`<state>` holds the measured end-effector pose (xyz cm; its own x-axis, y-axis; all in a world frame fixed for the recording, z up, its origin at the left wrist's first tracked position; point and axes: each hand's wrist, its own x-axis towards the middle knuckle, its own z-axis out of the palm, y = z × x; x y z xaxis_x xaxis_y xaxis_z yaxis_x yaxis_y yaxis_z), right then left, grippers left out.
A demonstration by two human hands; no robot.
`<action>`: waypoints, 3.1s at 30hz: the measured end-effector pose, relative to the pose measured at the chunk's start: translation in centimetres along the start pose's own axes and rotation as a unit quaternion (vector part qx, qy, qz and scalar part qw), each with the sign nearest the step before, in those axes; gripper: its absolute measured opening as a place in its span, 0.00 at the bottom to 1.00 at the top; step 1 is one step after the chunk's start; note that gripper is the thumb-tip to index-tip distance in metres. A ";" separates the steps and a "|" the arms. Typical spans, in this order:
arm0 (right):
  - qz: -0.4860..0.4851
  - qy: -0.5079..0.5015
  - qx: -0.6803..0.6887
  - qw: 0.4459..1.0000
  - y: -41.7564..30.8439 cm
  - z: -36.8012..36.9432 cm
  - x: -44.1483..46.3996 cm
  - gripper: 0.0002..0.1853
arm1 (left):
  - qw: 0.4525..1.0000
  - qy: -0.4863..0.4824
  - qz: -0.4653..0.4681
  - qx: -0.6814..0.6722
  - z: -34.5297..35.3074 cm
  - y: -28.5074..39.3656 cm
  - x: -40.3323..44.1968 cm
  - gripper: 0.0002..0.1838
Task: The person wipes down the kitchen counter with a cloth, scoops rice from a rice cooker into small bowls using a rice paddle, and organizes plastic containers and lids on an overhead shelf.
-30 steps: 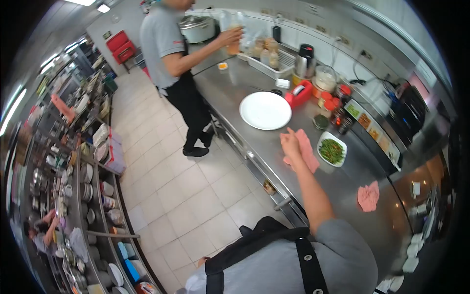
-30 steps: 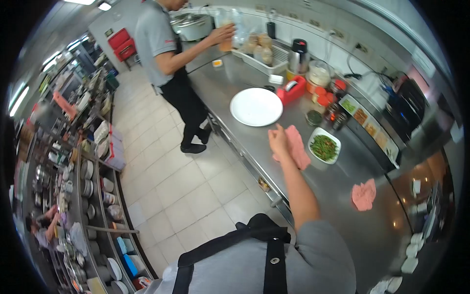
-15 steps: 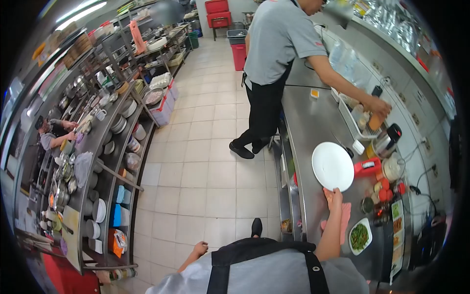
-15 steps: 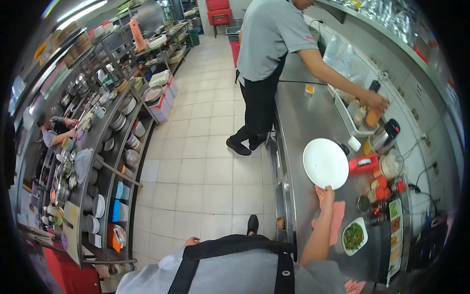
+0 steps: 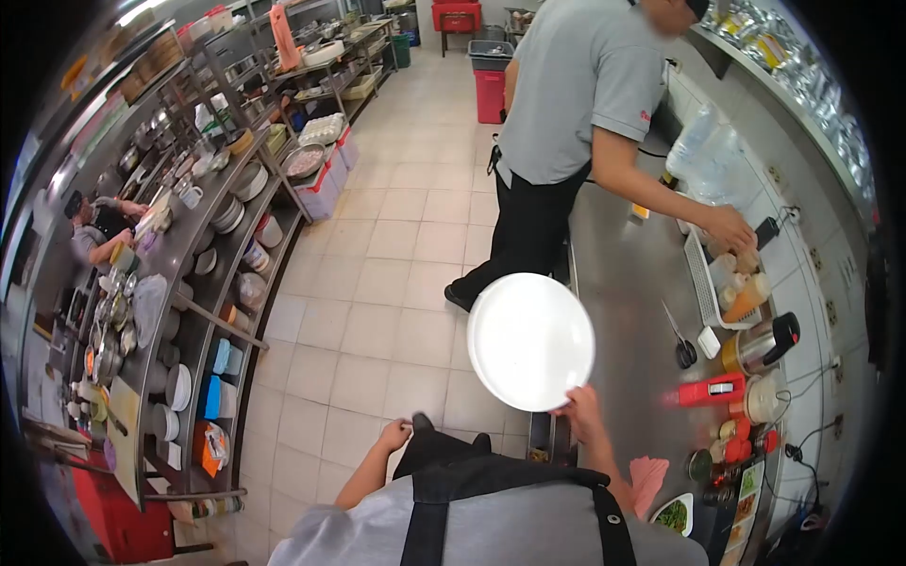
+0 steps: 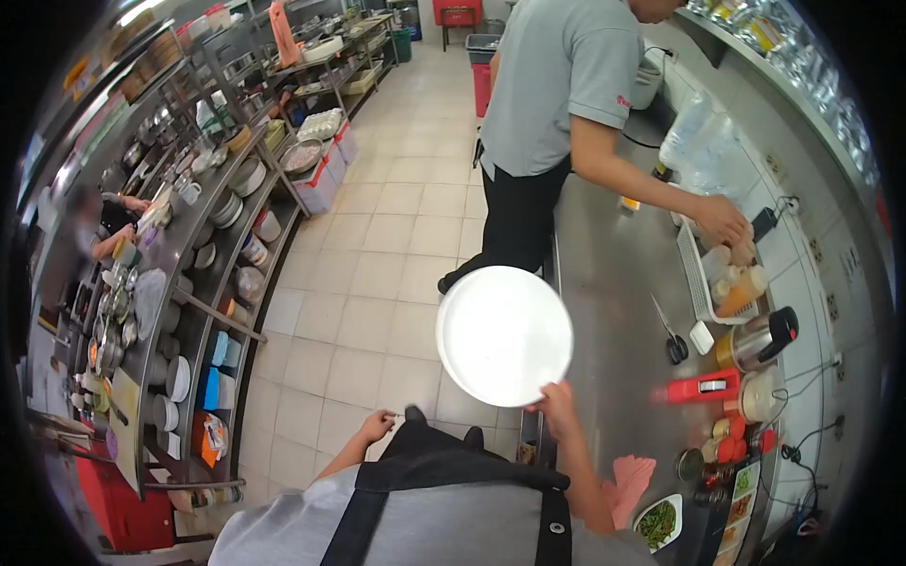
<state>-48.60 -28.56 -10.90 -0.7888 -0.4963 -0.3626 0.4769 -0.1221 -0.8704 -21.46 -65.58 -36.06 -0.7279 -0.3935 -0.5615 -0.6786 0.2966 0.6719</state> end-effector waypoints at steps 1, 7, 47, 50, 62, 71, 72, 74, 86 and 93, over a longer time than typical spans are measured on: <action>-0.007 -0.042 0.014 0.999 0.7 1.9 2.4 0.21 | 0.999 0.015 0.017 -0.026 -0.2 1.6 0.7 0.18; 0.064 -0.127 -0.083 0.986 1.1 14.4 11.6 0.21 | 0.992 0.027 -0.007 -0.123 -4.9 -0.7 3.1 0.18; 0.102 -0.042 -0.109 0.988 -9.0 46.5 75.1 0.23 | 0.976 0.039 -0.212 -0.033 -53.1 2.5 42.3 0.15; 0.080 -0.022 -0.086 0.993 -11.5 48.2 79.7 0.22 | 0.976 0.055 -0.185 -0.099 -55.4 5.4 48.5 0.14; 0.034 0.135 0.019 0.990 -17.2 43.6 92.5 0.23 | 0.992 -0.085 -0.091 -0.014 -64.6 18.3 75.4 0.12; -0.047 0.411 0.109 0.904 -23.7 37.0 98.5 0.22 | 0.968 -0.145 -0.112 0.171 -79.0 30.9 97.6 0.10; -0.052 0.428 0.114 0.895 -24.5 35.9 98.6 0.22 | 0.969 -0.147 -0.102 0.171 -79.6 33.2 100.8 0.10; -0.063 0.459 0.124 0.877 -27.0 33.2 98.9 0.21 | 0.974 -0.151 -0.079 0.149 -79.8 38.5 107.4 0.10; -0.216 0.551 0.186 0.785 -40.1 11.8 110.6 0.21 | 0.941 -0.273 0.201 0.023 -60.3 66.2 122.6 0.19; -0.199 0.521 0.256 0.790 -44.3 2.8 121.9 0.19 | 0.953 -0.264 0.076 0.125 -60.4 63.9 118.4 0.16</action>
<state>-164.79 -86.02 -15.62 -0.6798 0.6122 -0.4039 -0.0053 -0.5548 -0.8320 -145.11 -145.78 -30.38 -0.7230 0.1444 -0.6756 -0.5152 0.5388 0.6665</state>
